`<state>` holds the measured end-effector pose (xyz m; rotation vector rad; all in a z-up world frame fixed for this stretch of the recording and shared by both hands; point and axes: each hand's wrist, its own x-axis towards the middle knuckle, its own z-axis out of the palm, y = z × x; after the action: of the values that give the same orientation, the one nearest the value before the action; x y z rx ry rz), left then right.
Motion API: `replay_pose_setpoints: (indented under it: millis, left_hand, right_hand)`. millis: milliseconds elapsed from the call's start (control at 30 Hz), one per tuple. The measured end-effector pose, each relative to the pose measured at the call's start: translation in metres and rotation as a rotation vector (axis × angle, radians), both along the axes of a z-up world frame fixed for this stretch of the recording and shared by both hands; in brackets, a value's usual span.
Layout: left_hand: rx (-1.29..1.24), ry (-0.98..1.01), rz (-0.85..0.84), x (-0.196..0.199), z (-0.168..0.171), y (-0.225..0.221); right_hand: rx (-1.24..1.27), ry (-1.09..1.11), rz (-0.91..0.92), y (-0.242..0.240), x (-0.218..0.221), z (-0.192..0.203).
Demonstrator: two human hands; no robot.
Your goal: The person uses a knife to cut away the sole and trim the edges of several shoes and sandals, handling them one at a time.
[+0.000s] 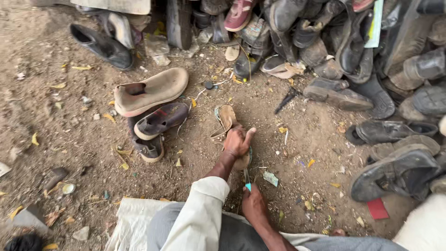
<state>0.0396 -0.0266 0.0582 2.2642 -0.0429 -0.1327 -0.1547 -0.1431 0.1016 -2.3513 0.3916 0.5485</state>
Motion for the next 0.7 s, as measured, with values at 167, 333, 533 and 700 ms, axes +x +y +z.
replay_pose_setpoints:
  millis: [167, 333, 533, 700]
  left_hand:
    - [-0.160, -0.187, 0.096, -0.003, -0.006, 0.004]
    - [-0.149, -0.182, 0.107, 0.003, -0.015, -0.001]
    - [-0.121, 0.040, 0.169, 0.006, -0.005, -0.003]
    - [0.015, 0.012, 0.381, 0.007, -0.012, -0.016]
  right_hand:
    - [-0.046, -0.049, 0.049, 0.000, -0.024, -0.001]
    - [0.035, -0.082, 0.031, -0.004, 0.001, -0.017]
    - [0.057, -0.084, 0.022, -0.008, -0.019, -0.017]
    - [0.015, -0.101, 0.045, -0.044, 0.002, -0.026]
